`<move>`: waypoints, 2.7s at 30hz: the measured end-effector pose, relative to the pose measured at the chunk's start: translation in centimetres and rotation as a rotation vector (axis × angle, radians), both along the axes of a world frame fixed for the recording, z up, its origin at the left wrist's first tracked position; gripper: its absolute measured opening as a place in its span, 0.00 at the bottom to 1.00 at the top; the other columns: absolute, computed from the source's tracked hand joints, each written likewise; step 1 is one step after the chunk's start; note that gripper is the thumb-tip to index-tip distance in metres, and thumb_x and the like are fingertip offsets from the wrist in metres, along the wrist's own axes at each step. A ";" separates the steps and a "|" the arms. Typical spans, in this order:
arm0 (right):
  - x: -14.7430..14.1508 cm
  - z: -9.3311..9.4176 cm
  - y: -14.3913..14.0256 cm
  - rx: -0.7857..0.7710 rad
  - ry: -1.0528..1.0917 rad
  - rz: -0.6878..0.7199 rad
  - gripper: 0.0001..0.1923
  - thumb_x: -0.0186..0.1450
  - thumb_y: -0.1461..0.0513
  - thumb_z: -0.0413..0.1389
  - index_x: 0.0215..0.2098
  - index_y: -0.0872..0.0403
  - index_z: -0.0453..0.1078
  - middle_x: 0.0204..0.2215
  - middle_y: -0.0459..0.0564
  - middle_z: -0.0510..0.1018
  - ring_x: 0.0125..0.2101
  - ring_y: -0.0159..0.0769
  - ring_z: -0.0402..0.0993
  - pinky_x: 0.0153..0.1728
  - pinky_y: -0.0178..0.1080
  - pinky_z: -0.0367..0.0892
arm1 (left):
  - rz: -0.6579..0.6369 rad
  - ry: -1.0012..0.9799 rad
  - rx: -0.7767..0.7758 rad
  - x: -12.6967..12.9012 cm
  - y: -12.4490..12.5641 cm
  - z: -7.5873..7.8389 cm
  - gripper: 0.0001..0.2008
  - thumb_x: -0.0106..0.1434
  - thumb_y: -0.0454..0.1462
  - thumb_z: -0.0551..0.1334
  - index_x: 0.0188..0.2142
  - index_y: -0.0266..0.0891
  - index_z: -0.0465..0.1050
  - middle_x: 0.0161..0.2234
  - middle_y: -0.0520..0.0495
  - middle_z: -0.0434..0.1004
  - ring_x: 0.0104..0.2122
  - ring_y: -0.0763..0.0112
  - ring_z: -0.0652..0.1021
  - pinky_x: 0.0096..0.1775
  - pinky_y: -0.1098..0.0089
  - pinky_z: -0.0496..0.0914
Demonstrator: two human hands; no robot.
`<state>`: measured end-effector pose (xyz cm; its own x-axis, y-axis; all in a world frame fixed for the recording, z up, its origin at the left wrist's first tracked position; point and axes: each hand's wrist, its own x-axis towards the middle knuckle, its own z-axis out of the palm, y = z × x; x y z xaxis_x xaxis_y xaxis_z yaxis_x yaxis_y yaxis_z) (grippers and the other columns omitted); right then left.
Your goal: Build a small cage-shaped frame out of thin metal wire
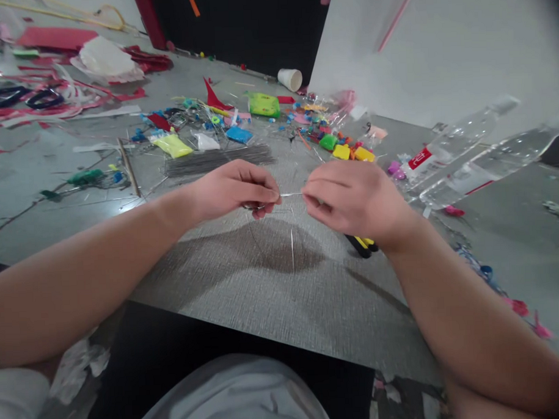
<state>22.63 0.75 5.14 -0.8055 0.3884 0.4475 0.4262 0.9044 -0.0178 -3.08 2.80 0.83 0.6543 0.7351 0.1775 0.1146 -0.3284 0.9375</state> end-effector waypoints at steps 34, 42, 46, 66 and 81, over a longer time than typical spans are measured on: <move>-1.1 1.2 -1.5 -0.247 0.286 0.006 0.09 0.65 0.68 0.59 0.29 0.51 0.67 0.30 0.47 0.75 0.31 0.35 0.72 0.32 0.40 0.65 | 0.219 0.087 1.172 -0.9 -0.9 1.0 0.05 0.65 0.34 0.65 0.40 0.44 0.78 0.34 0.46 0.83 0.33 0.67 0.81 0.37 0.68 0.75; -0.5 1.5 -0.9 -0.199 0.310 0.006 0.07 0.66 0.68 0.58 0.31 0.50 0.69 0.31 0.46 0.76 0.30 0.34 0.71 0.32 0.39 0.66 | 0.298 0.017 0.923 -0.1 -0.9 0.8 0.07 0.63 0.36 0.69 0.42 0.42 0.79 0.40 0.44 0.83 0.41 0.63 0.82 0.42 0.64 0.77; -0.5 1.8 -1.4 -0.147 0.379 -0.017 0.06 0.66 0.67 0.59 0.34 0.48 0.71 0.33 0.48 0.78 0.33 0.38 0.75 0.35 0.42 0.70 | 0.412 -0.158 0.437 0.1 -1.7 1.2 0.24 0.56 0.39 0.75 0.52 0.44 0.75 0.50 0.41 0.80 0.43 0.63 0.82 0.35 0.70 0.77; -0.7 0.2 -0.8 -0.038 0.467 -0.103 0.06 0.64 0.65 0.62 0.37 0.46 0.74 0.35 0.49 0.81 0.34 0.41 0.77 0.35 0.45 0.73 | 0.335 -0.510 -0.063 1.1 -2.6 1.1 0.25 0.60 0.34 0.72 0.55 0.44 0.70 0.41 0.47 0.84 0.33 0.69 0.83 0.29 0.73 0.76; -1.4 1.0 -1.9 -0.163 0.406 -0.288 0.05 0.64 0.66 0.60 0.33 0.49 0.69 0.27 0.44 0.76 0.25 0.33 0.69 0.27 0.39 0.66 | 0.368 -0.436 -0.091 1.1 -2.1 1.0 0.07 0.62 0.39 0.71 0.38 0.38 0.81 0.34 0.45 0.84 0.29 0.70 0.81 0.29 0.70 0.76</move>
<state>21.20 -1.11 6.10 -0.4295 0.6595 0.6169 0.5870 0.7230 -0.3643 -1.93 0.65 1.79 0.2334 0.9253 0.2988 -0.1979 -0.2557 0.9463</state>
